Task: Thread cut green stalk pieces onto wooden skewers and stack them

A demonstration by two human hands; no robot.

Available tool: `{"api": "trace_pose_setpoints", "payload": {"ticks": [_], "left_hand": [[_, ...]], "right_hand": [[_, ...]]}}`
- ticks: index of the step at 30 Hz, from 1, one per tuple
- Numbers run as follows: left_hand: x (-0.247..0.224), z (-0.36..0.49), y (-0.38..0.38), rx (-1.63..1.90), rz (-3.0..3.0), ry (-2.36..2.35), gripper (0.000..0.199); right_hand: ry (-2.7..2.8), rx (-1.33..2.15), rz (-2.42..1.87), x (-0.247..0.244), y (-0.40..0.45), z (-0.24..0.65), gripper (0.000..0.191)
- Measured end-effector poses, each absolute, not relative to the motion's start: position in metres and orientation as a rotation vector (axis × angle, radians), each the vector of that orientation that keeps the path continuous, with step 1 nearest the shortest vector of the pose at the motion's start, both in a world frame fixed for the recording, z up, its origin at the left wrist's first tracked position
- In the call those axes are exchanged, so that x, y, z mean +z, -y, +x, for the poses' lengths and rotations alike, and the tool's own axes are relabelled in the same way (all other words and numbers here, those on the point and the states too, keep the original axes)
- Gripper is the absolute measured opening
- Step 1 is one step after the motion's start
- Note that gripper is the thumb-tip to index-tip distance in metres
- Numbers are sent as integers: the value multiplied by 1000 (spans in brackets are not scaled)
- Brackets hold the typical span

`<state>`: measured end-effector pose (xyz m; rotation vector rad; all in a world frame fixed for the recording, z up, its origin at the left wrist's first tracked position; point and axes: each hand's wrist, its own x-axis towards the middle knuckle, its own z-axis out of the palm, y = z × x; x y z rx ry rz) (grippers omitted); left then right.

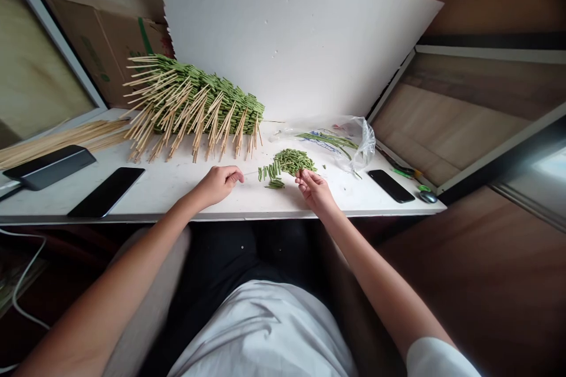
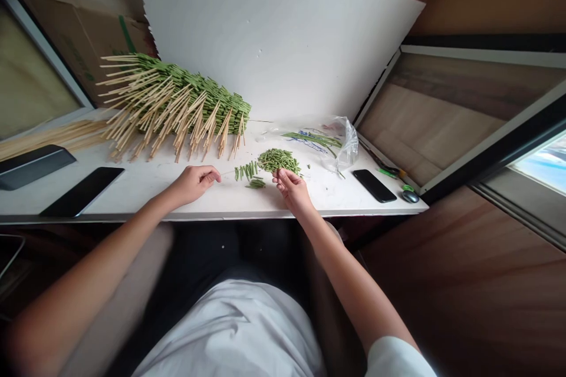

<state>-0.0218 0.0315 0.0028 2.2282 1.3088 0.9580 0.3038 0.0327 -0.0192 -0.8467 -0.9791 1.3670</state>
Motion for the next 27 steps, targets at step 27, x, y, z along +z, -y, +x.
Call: {"api": "trace_pose_setpoints", "payload": {"ticks": [27], "left_hand": [[-1, -3, -22, 886, 2228, -1262, 33]], "right_hand": [[945, 1429, -770, -23, -38, 307, 31]]}}
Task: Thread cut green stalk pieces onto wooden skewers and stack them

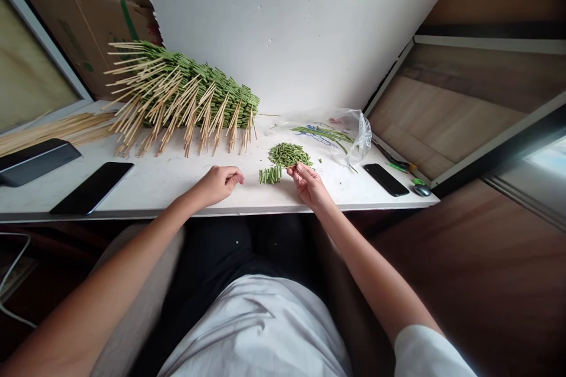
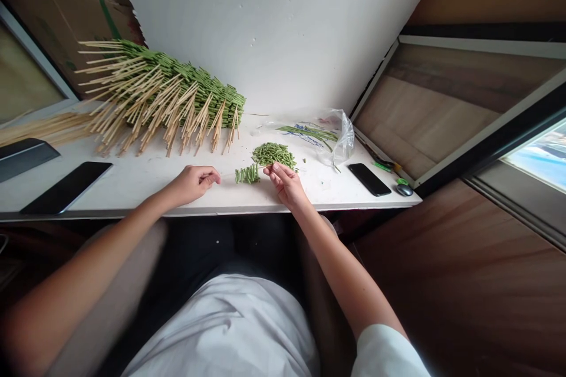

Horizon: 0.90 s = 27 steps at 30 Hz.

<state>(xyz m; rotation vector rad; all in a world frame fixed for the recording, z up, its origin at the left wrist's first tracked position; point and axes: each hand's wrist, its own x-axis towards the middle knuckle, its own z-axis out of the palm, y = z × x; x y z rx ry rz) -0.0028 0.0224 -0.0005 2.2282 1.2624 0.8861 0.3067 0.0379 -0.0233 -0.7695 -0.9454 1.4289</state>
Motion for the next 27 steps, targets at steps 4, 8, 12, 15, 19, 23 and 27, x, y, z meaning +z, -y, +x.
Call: {"api": "trace_pose_setpoints", "payload": {"ticks": [4, 8, 12, 15, 19, 23, 27], "left_hand": [[-2, -3, -23, 907, 2230, -1262, 33], [-4, -1, -22, 914, 2235, -1264, 33], [-4, 4, -20, 932, 2246, -1274, 32], [-4, 6, -19, 962, 2257, -1267, 31], [-3, 8, -17, 1003, 2264, -1251, 30], [-3, 9, -16, 1011, 2266, -1236, 31], [-4, 14, -12, 1001, 2262, -1209, 32]], "right_hand": [[917, 1422, -781, -22, -37, 306, 35], [915, 1385, -808, -21, -36, 305, 38], [923, 1328, -815, -23, -35, 302, 37], [919, 1280, -824, -25, -35, 300, 36], [913, 1253, -832, -21, -33, 296, 41], [925, 1213, -805, -14, -28, 291, 40], [981, 1173, -800, -14, -23, 283, 29]]}}
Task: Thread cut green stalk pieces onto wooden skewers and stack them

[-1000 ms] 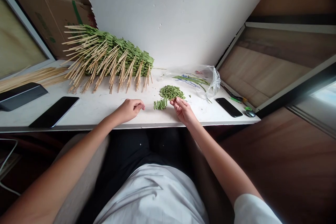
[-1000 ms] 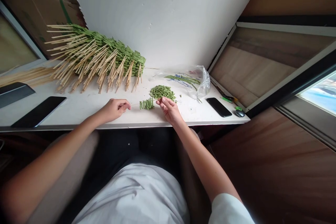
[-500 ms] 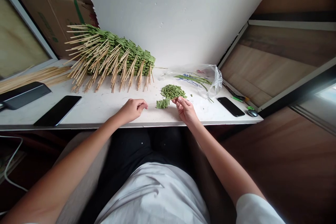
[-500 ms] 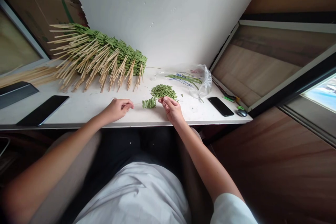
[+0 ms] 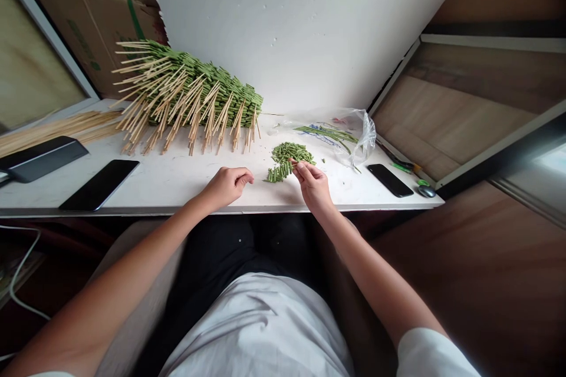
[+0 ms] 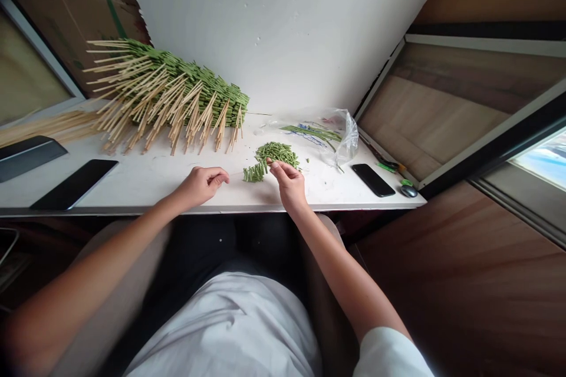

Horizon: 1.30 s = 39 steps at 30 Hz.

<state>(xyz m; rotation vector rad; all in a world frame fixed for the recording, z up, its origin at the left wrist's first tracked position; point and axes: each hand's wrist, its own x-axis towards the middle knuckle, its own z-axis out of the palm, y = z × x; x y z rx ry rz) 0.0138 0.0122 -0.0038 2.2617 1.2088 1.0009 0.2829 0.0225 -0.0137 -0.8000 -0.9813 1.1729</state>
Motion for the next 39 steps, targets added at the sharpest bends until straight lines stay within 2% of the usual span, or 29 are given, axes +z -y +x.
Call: {"api": "trace_pose_setpoints", "payload": {"ticks": [4, 10, 16, 24, 29, 34, 39], "left_hand": [[-1, 19, -8, 1017, 2248, -1196, 33], [7, 10, -13, 1083, 2181, -1286, 35], [4, -9, -27, 1113, 2190, -1394, 34], [-3, -18, -34, 1073, 2205, -1441, 33], [-2, -20, -35, 1058, 2226, -1430, 31], [-1, -21, -35, 1064, 2222, -1427, 30], [1, -20, -35, 1059, 2198, -1427, 29]], "right_hand": [[991, 1146, -822, -17, -21, 277, 29], [1133, 1126, -894, -20, -26, 285, 44], [1616, 717, -1088, -25, -31, 295, 24], [2066, 376, -1143, -17, -74, 294, 23], [2297, 370, -1092, -4, -98, 291, 5], [2288, 409, -1098, -3, -100, 290, 8], [1887, 634, -1061, -6, -88, 298, 26]]}}
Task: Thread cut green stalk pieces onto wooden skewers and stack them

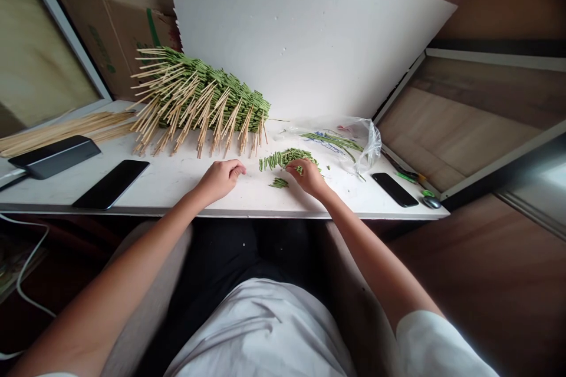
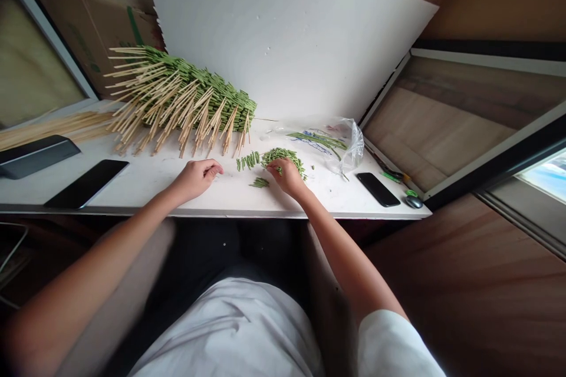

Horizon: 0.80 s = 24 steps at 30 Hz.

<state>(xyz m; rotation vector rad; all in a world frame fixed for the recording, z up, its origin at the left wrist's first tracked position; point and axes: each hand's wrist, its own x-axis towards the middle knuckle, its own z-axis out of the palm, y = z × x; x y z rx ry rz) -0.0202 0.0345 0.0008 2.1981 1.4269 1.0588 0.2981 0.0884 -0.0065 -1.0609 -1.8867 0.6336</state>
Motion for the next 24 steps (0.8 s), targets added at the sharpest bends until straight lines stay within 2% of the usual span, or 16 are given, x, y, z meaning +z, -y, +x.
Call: {"api": "trace_pose_setpoints", "payload": {"ticks": [5, 9, 24], "left_hand": [[2, -16, -31, 1051, 2171, -1348, 31], [-1, -12, -28, 1000, 2159, -1274, 35], [-3, 3, -20, 967, 2109, -1211, 35]], "right_hand": [[1348, 1067, -1039, -18, -64, 312, 42], [1037, 1285, -914, -22, -48, 315, 38], [941, 1362, -774, -8, -34, 303, 33]]}}
